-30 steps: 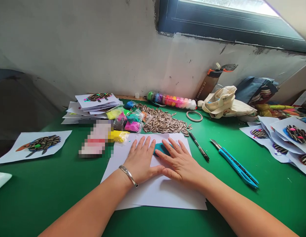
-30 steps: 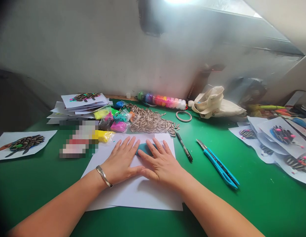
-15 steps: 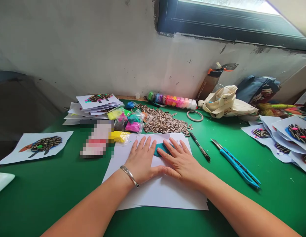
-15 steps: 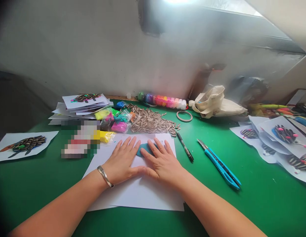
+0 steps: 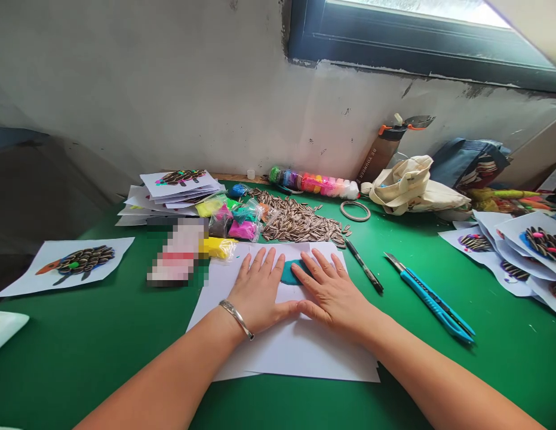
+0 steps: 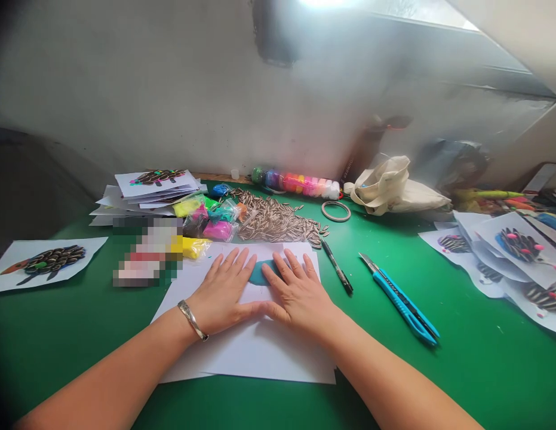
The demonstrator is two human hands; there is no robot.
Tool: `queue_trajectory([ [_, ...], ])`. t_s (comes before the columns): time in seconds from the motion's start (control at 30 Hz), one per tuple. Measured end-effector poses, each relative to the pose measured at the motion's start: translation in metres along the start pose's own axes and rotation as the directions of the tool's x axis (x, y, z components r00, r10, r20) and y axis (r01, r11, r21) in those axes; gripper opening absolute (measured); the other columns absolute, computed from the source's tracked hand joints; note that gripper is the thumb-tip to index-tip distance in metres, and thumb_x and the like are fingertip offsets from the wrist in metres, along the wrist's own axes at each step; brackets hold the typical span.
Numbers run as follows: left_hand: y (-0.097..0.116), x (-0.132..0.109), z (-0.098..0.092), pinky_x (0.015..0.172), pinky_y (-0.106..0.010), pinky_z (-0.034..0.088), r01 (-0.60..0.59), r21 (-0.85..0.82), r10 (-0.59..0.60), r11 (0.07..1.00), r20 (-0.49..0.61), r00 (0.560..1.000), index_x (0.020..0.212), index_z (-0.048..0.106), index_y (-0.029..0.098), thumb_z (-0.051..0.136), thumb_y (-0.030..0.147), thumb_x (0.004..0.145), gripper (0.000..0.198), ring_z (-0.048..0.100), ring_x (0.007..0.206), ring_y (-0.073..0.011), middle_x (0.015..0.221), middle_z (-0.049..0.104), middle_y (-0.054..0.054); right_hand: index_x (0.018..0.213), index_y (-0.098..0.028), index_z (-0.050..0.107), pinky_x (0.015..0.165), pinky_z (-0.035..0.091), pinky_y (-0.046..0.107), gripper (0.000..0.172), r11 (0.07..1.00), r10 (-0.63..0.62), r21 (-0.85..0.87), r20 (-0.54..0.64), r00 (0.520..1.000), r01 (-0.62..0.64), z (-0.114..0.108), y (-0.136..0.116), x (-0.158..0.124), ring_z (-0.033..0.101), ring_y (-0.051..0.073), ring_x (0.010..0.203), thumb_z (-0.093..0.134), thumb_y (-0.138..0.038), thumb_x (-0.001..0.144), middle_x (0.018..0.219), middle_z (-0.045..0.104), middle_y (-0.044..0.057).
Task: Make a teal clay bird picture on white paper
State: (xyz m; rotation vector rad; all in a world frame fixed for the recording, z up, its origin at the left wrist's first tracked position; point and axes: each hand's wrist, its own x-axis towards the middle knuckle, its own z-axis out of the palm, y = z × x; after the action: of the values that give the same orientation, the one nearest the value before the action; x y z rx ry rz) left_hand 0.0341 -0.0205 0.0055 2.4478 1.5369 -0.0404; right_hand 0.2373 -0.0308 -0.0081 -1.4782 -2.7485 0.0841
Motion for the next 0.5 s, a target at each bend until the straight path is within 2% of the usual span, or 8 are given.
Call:
queue_trajectory([
  [0.13,-0.0003,-0.0001,0.0003,0.115,-0.057,0.007,-0.001,-0.005,0.001,1.0,-0.006,1.0,0.15,0.024,0.012,0.036,0.081,0.077,0.101,0.007,0.145,-0.0356,0.157,0.016,-0.017,0.149,-0.024,0.03,0.111,0.015,0.064,0.073,1.0,-0.004,-0.004,0.0,1.0,0.004,0.0009,0.0007,0.0,0.014,0.038,0.144,0.03,-0.068,0.091,0.156,0.022,0.012],
  [0.27,-0.0004,-0.0007,0.0017,0.116,-0.056,0.006,0.001,-0.003,-0.001,1.0,-0.01,1.0,0.15,0.023,0.013,0.037,0.079,0.078,0.099,0.007,0.145,-0.0349,0.158,0.016,-0.016,0.149,-0.02,0.03,0.111,0.013,0.065,0.072,0.999,0.048,-0.012,-0.018,0.999,-0.049,0.0012,0.0019,0.0002,0.013,0.037,0.144,0.03,-0.064,0.092,0.157,0.02,0.01],
  [0.5,-0.002,-0.0009,0.0041,0.115,-0.056,0.004,-0.002,-0.009,0.002,1.0,-0.012,1.0,0.15,0.022,0.014,0.041,0.076,0.078,0.098,0.005,0.146,-0.0343,0.158,0.014,-0.015,0.15,-0.015,0.025,0.113,0.012,0.064,0.074,0.995,0.091,0.035,0.046,0.995,-0.093,-0.0035,0.0035,0.0003,0.011,0.035,0.145,0.025,-0.063,0.093,0.156,0.02,0.007],
])
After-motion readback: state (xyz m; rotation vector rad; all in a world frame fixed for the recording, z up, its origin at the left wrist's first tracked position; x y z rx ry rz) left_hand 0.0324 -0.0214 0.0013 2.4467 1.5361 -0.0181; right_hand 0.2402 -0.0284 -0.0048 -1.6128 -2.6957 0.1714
